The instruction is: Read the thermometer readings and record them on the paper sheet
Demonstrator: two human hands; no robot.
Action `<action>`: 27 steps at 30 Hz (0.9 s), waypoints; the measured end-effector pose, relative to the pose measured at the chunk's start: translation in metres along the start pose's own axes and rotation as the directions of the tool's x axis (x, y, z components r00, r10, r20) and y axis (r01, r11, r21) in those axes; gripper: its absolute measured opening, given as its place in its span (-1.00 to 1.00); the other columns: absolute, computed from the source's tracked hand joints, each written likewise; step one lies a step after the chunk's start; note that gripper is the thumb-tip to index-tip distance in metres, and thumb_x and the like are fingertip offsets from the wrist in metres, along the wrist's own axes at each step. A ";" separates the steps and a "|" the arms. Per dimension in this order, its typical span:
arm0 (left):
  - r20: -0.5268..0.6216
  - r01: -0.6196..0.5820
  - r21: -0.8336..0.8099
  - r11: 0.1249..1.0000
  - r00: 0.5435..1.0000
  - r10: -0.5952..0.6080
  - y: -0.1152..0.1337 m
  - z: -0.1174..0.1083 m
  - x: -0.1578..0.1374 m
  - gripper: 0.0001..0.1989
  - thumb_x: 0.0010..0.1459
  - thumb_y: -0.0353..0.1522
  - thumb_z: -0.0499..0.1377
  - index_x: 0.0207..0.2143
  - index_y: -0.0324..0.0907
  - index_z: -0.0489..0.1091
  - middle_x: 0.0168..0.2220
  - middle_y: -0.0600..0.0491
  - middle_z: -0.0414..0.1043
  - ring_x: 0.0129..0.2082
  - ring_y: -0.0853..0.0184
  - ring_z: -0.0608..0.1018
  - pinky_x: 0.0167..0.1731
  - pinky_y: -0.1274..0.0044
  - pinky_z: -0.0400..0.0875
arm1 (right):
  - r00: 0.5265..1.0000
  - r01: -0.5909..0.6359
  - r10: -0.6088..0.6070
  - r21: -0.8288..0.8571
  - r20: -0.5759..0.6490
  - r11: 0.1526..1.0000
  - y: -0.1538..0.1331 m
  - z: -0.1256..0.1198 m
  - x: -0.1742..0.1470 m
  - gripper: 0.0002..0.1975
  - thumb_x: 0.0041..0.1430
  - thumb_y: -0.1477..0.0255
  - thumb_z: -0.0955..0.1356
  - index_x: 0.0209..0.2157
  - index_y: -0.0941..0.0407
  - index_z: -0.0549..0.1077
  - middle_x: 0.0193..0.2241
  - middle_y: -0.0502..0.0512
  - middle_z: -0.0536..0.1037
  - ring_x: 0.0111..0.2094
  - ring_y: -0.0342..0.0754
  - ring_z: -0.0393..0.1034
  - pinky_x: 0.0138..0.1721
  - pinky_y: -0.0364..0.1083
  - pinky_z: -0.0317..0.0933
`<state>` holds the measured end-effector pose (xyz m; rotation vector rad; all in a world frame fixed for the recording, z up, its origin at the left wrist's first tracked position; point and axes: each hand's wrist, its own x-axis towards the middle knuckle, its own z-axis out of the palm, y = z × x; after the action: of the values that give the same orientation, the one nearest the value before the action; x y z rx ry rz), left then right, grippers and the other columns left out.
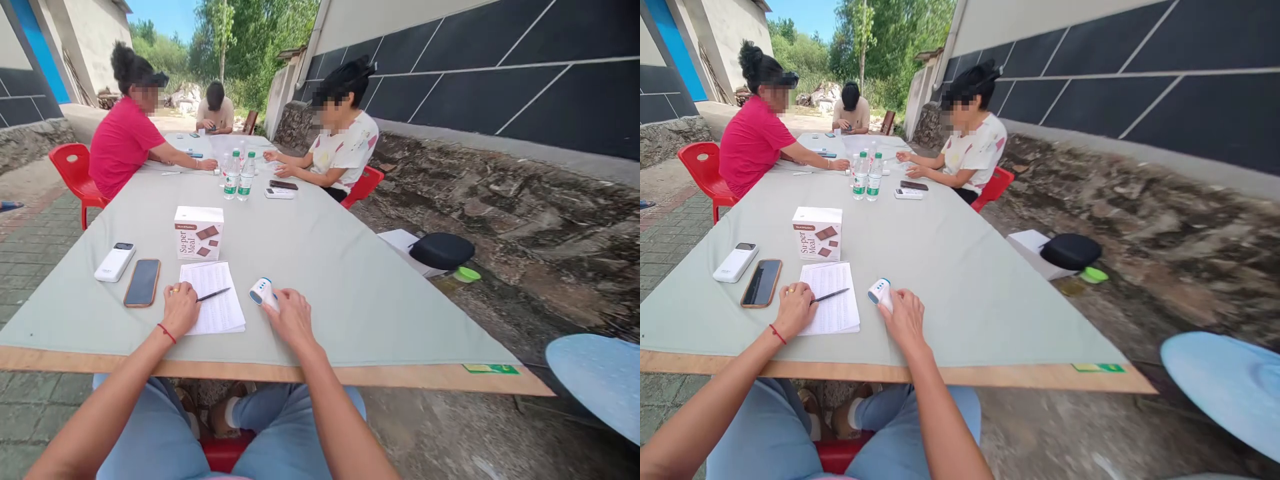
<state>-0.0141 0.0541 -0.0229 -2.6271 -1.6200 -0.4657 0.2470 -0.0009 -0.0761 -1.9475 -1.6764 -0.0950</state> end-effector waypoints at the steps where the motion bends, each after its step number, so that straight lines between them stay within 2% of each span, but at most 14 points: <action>1: -0.004 0.008 -0.044 0.999 1.000 -0.008 0.004 -0.003 -0.002 -0.91 0.11 -0.43 0.10 -0.38 -0.21 0.41 -0.19 -0.13 0.39 -0.15 0.11 0.39 -0.08 0.22 0.13 | 0.997 0.055 -0.055 0.016 -0.047 0.998 -0.008 -0.002 0.000 -0.65 0.22 0.30 0.28 -0.01 0.10 0.45 -0.17 0.23 0.44 -0.15 0.10 0.27 -0.15 0.01 0.08; 4: -0.061 -0.027 -0.187 0.982 0.998 0.015 0.023 -0.013 -0.011 -0.94 0.15 -0.39 0.11 -0.32 -0.19 0.36 -0.17 -0.06 0.40 -0.14 0.16 0.39 -0.07 0.26 0.12 | 0.965 0.259 -0.253 0.090 -0.071 0.962 -0.039 -0.004 0.002 -0.65 0.28 0.36 0.24 0.06 0.09 0.41 -0.31 0.15 0.45 -0.23 0.04 0.28 -0.17 -0.02 0.06; 6: -0.116 -0.066 -0.261 0.963 0.993 0.037 0.037 -0.019 -0.020 -0.92 0.18 -0.35 0.12 -0.32 -0.18 0.33 -0.17 -0.02 0.41 -0.13 0.19 0.39 -0.05 0.27 0.11 | 0.947 0.320 -0.313 0.110 -0.071 0.941 -0.055 -0.004 0.003 -0.69 0.29 0.40 0.22 0.00 0.08 0.46 -0.40 0.12 0.45 -0.28 0.02 0.28 -0.19 -0.02 0.05; 9: -0.147 -0.136 -0.374 0.917 0.985 0.086 0.050 -0.020 -0.037 -0.85 0.21 -0.26 0.11 -0.24 -0.15 0.33 -0.14 -0.03 0.40 -0.11 0.21 0.40 -0.05 0.31 0.15 | 0.965 0.253 -0.238 0.160 -0.108 0.954 -0.062 0.000 0.001 -0.74 0.28 0.41 0.21 -0.17 0.10 0.52 -0.42 0.13 0.47 -0.30 0.01 0.29 -0.20 -0.01 0.05; 12: -0.105 -0.219 -0.409 0.886 0.976 0.193 0.054 -0.010 -0.055 -0.66 0.19 -0.19 0.14 -0.03 -0.12 0.28 -0.04 -0.08 0.35 -0.03 0.16 0.38 -0.03 0.32 0.20 | 0.992 0.066 -0.021 0.368 -0.125 0.927 -0.053 0.004 -0.007 -0.76 0.23 0.35 0.22 -0.29 0.12 0.50 -0.42 0.12 0.49 -0.35 -0.01 0.30 -0.22 -0.01 0.11; 13: -0.076 -0.228 -0.383 0.895 0.974 0.215 0.055 -0.005 -0.061 -0.61 0.17 -0.18 0.16 0.01 -0.12 0.26 -0.03 -0.09 0.35 -0.02 0.14 0.37 -0.02 0.30 0.20 | 0.991 -0.010 0.071 0.478 -0.111 0.878 -0.050 0.005 -0.011 -0.76 0.21 0.32 0.23 -0.31 0.12 0.48 -0.44 0.10 0.48 -0.39 -0.03 0.30 -0.25 -0.02 0.14; 15: -0.014 -0.217 -0.300 0.929 0.975 0.223 0.057 0.005 -0.071 -0.59 0.15 -0.20 0.19 0.02 -0.12 0.26 -0.04 -0.09 0.34 -0.04 0.11 0.36 -0.02 0.27 0.21 | 0.976 -0.146 0.218 0.700 -0.015 0.699 -0.047 0.005 -0.021 -0.73 0.16 0.25 0.25 -0.28 0.12 0.46 -0.48 0.06 0.47 -0.44 -0.05 0.31 -0.30 -0.03 0.20; 17: 0.024 -0.206 -0.231 0.951 0.976 0.217 0.060 0.012 -0.077 -0.64 0.14 -0.22 0.18 -0.02 -0.11 0.28 -0.04 -0.08 0.33 -0.05 0.11 0.35 -0.02 0.25 0.21 | 0.957 -0.250 0.256 0.835 0.137 0.490 -0.049 0.005 -0.031 -0.68 0.13 0.22 0.26 -0.22 0.13 0.46 -0.47 0.05 0.50 -0.43 -0.04 0.36 -0.30 -0.01 0.25; 18: 0.030 -0.204 -0.210 0.956 0.976 0.215 0.061 0.014 -0.079 -0.66 0.15 -0.23 0.17 -0.03 -0.11 0.29 -0.03 -0.09 0.32 -0.04 0.11 0.35 -0.02 0.24 0.20 | 0.946 -0.297 0.248 0.859 0.206 0.418 -0.051 0.005 -0.037 -0.67 0.12 0.21 0.26 -0.21 0.13 0.47 -0.45 0.07 0.52 -0.41 -0.03 0.39 -0.29 -0.01 0.27; 19: 0.032 -0.205 -0.196 0.959 0.976 0.215 0.062 0.016 -0.081 -0.67 0.16 -0.23 0.16 -0.04 -0.10 0.29 -0.02 -0.09 0.31 -0.04 0.11 0.34 -0.01 0.24 0.19 | 0.935 -0.335 0.243 0.862 0.257 0.379 -0.053 0.005 -0.041 -0.67 0.09 0.21 0.28 -0.23 0.14 0.47 -0.44 0.07 0.53 -0.41 -0.03 0.39 -0.28 0.00 0.28; 21: 0.034 -0.204 -0.178 0.963 0.976 0.213 0.064 0.016 -0.081 -0.68 0.17 -0.23 0.14 -0.03 -0.10 0.28 -0.03 -0.08 0.31 -0.04 0.11 0.34 -0.01 0.23 0.18 | 0.917 -0.383 0.270 0.839 0.295 0.385 -0.058 0.007 -0.047 -0.74 -0.01 0.22 0.33 -0.36 0.12 0.47 -0.48 0.05 0.52 -0.44 -0.05 0.36 -0.33 -0.03 0.28; 23: 0.042 -0.203 -0.169 0.965 0.976 0.212 0.065 0.014 -0.081 -0.67 0.18 -0.23 0.13 -0.02 -0.11 0.27 -0.05 -0.08 0.31 -0.05 0.11 0.34 -0.02 0.24 0.19 | 0.910 -0.394 0.309 0.807 0.276 0.440 -0.062 0.010 -0.050 -0.80 -0.11 0.26 0.37 -0.47 0.10 0.42 -0.55 -0.01 0.47 -0.49 -0.08 0.30 -0.40 -0.07 0.24; 27: 0.045 -0.202 -0.165 0.966 0.976 0.212 0.066 0.012 -0.080 -0.60 0.18 -0.23 0.13 0.05 -0.14 0.23 -0.06 -0.08 0.32 -0.06 0.11 0.33 -0.03 0.25 0.18 | 0.925 -0.372 0.277 0.758 0.258 0.536 -0.066 0.013 -0.051 -0.84 -0.11 0.28 0.34 -0.52 0.09 0.39 -0.60 -0.05 0.41 -0.53 -0.11 0.23 -0.44 -0.09 0.18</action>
<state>0.0130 -0.0438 -0.0463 -2.9152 -1.3537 -0.5283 0.1709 -0.0362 -0.0834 -1.4934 -1.0525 0.8024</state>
